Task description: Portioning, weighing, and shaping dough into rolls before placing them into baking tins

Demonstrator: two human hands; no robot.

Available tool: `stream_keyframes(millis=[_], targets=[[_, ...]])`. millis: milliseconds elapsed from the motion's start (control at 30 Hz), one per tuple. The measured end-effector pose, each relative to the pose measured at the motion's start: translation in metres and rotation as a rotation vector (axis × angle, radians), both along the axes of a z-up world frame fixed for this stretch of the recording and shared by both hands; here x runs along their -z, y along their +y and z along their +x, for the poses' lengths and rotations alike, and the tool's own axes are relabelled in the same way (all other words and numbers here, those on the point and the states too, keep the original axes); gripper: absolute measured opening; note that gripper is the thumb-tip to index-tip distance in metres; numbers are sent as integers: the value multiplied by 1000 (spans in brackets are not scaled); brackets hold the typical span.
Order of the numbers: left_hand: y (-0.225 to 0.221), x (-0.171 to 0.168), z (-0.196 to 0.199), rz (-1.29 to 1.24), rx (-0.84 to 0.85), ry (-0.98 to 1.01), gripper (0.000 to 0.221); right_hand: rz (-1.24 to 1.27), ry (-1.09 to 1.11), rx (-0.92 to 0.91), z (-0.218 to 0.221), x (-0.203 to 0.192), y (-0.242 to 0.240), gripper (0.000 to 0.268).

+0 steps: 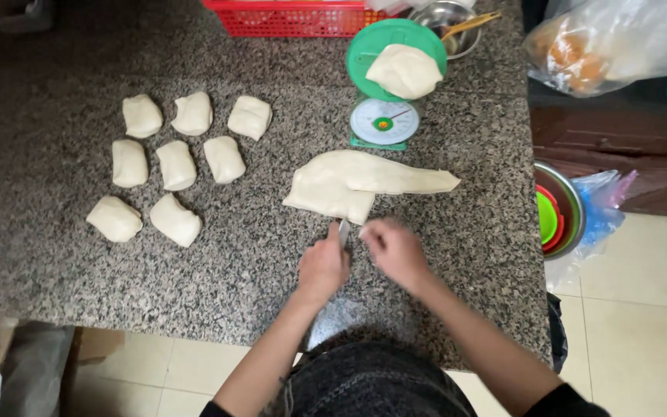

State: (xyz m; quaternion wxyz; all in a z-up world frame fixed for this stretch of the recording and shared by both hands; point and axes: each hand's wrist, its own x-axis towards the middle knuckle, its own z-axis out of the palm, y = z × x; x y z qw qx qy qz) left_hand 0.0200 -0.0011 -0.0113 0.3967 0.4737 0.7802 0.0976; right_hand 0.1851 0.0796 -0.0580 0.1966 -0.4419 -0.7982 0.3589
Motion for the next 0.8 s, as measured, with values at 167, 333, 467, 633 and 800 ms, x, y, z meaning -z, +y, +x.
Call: stream_keyframes(millis=[167,333,467,633,800], targets=[[-17,0,-10,-6,156,131,58,213,130,236,21,-72,99,23],[-41,-13,-12,-37,218,172,50,363,286,321,25,-130,216,21],[-66,38,-23,162,151,277,60,446,118,327,10,-135,300,20],[-94,47,-45,179,-32,215,65,232,-198,247,-21,-128,326,53],[-126,40,-59,168,-314,109,54,133,-419,159,-50,-166,282,96]])
